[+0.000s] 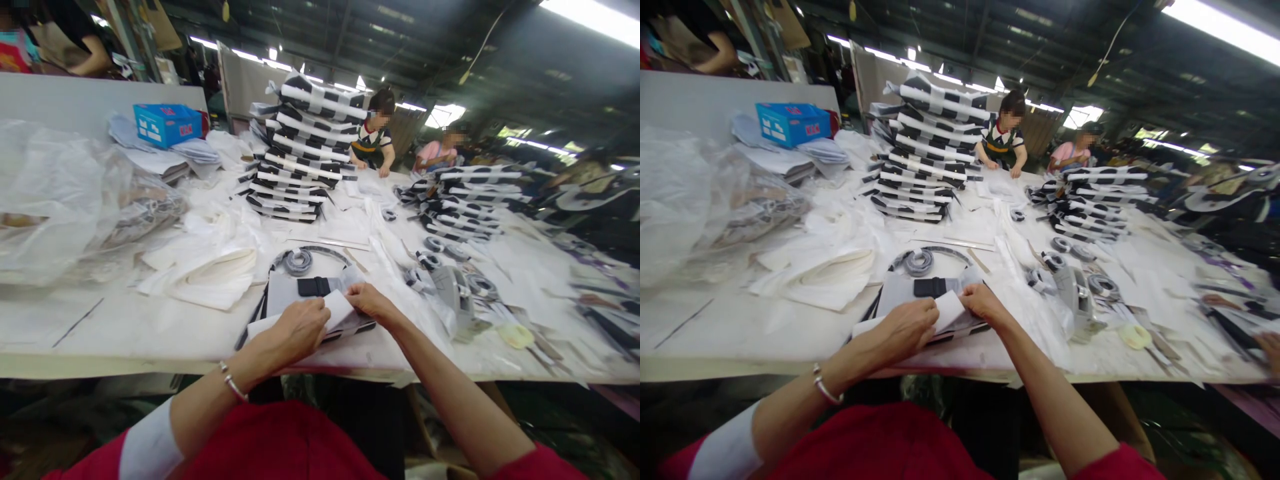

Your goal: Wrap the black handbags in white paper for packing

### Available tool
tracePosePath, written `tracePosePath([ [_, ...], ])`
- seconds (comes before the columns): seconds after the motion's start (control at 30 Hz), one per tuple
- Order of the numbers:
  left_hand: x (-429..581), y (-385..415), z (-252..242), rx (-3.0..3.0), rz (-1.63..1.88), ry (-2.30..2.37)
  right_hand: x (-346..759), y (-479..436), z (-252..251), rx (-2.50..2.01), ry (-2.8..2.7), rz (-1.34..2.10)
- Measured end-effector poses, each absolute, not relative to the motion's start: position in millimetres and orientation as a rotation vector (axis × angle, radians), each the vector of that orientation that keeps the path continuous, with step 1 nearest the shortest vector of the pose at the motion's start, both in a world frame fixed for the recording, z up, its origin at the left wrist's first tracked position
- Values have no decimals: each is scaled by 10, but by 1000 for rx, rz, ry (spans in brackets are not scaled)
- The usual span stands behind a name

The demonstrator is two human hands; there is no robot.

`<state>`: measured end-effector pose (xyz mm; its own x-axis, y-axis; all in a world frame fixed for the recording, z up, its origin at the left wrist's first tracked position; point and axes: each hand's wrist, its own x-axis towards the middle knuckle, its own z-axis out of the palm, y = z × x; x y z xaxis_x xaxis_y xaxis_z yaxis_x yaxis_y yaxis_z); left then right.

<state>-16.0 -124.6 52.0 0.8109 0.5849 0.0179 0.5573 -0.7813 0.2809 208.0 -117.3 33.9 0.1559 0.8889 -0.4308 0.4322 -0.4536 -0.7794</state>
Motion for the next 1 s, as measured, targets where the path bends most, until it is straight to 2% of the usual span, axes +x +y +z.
tracePosePath([
  [0.23,-129,-1142,280,2541,346,870,2136,-1230,355,-1742,-1094,1506],
  [0.43,-172,-1160,174,2448,381,884,2209,-1259,292,-1579,-992,1646],
  [0.77,-22,-1156,269,2700,183,967,2307,-1304,179,-1369,-866,1742],
  [1.0,-55,-900,294,2166,355,830,2307,-1366,243,-1388,-910,1761],
])
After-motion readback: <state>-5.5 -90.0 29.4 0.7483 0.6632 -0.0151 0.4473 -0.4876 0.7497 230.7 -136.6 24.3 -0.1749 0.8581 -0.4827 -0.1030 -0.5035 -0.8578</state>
